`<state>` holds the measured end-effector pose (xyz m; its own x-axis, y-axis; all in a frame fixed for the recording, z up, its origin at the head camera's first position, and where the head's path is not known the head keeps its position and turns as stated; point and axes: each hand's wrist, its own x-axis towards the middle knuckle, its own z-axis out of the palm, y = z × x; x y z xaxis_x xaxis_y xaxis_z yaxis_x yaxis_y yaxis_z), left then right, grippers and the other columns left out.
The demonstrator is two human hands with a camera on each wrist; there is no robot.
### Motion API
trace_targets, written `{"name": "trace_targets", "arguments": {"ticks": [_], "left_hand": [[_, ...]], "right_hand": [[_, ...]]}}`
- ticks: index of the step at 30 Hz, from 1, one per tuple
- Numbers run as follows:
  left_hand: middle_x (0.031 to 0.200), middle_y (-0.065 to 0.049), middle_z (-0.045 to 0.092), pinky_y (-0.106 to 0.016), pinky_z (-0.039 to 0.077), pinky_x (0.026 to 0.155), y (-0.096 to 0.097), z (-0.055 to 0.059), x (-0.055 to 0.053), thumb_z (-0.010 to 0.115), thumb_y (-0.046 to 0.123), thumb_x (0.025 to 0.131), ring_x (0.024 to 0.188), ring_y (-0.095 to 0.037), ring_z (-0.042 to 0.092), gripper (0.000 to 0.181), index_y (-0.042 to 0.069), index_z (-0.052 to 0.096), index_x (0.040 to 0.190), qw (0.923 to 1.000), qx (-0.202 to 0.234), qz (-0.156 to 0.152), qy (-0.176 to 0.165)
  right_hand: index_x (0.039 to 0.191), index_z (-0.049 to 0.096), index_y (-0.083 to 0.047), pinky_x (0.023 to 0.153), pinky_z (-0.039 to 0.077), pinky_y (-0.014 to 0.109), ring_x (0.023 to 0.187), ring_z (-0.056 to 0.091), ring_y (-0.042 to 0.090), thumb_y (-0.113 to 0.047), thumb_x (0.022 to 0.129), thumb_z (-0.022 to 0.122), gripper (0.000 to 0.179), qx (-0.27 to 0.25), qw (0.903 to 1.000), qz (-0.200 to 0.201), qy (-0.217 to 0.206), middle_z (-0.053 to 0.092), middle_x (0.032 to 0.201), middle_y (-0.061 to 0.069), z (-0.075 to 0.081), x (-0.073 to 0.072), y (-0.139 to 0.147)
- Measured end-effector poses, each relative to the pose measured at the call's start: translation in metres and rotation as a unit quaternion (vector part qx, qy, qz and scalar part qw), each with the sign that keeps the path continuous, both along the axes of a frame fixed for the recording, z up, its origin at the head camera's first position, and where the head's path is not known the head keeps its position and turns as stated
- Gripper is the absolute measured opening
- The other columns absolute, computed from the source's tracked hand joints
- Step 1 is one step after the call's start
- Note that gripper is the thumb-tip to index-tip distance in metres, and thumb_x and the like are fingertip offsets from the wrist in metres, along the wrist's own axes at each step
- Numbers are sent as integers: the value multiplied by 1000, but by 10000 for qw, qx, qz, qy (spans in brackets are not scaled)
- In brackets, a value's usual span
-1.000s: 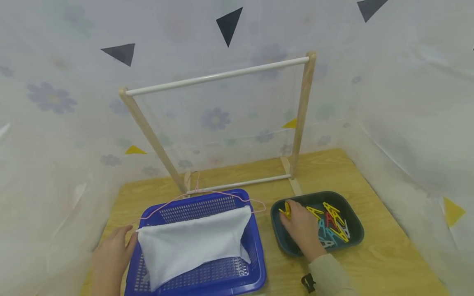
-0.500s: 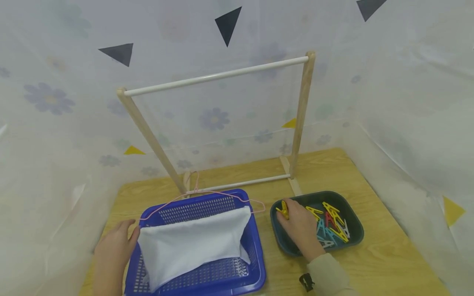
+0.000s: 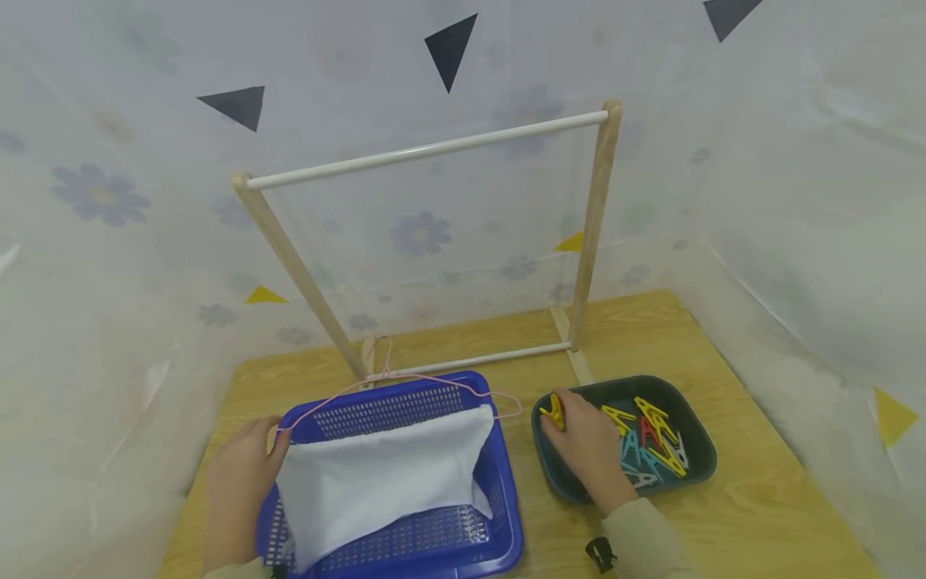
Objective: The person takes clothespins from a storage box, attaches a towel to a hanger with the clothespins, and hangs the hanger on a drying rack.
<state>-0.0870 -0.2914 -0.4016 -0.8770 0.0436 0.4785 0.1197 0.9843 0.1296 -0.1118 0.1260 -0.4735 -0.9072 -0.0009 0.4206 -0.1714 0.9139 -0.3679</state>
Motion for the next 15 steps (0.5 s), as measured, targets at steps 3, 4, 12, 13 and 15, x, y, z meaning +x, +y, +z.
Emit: {"name": "trace_targets", "arguments": {"ticks": [3, 4, 12, 13, 15], "left_hand": [[84, -21, 63, -45, 47, 51, 3, 1, -1, 68, 10, 73, 65, -37, 60, 22, -4, 63, 89, 9999, 16, -54, 93], [84, -20, 63, -45, 47, 51, 4, 1, -2, 68, 9, 73, 65, -36, 60, 21, -4, 63, 89, 9999, 30, -51, 88], [88, -21, 63, -49, 47, 65, 12, 4, -9, 64, 12, 78, 75, -38, 60, 23, -5, 62, 93, 9993, 174, 66, -338], [88, -21, 62, -50, 47, 66, 13, 4, -10, 64, 12, 79, 76, -39, 60, 23, -5, 62, 94, 9990, 196, 78, -390], [89, -21, 62, -50, 47, 66, 14, 5, -11, 63, 13, 80, 76, -39, 59, 23, -4, 61, 94, 9986, 195, 117, -472]], "right_hand": [[100, 62, -5, 48, 47, 33, 62, 60, 23, -27, 70, 73, 38, 6, 10000, 3, -9, 65, 85, 9, -1, 0, 0], [100, 62, -5, 48, 47, 33, 62, 60, 22, -27, 70, 73, 38, 1, 10000, 6, -15, 65, 85, 9, 0, 0, 0], [100, 61, -5, 48, 47, 33, 65, 61, 23, -27, 71, 72, 38, -25, 10000, -1, -96, 65, 87, 9, 2, -1, -1], [100, 61, -5, 49, 47, 34, 66, 61, 23, -27, 71, 72, 38, -20, 9999, -3, -118, 65, 88, 9, 3, -1, -1], [101, 61, -5, 51, 48, 35, 67, 62, 24, -27, 71, 72, 38, -22, 9999, -7, -164, 65, 89, 9, 4, -2, -1]]}}
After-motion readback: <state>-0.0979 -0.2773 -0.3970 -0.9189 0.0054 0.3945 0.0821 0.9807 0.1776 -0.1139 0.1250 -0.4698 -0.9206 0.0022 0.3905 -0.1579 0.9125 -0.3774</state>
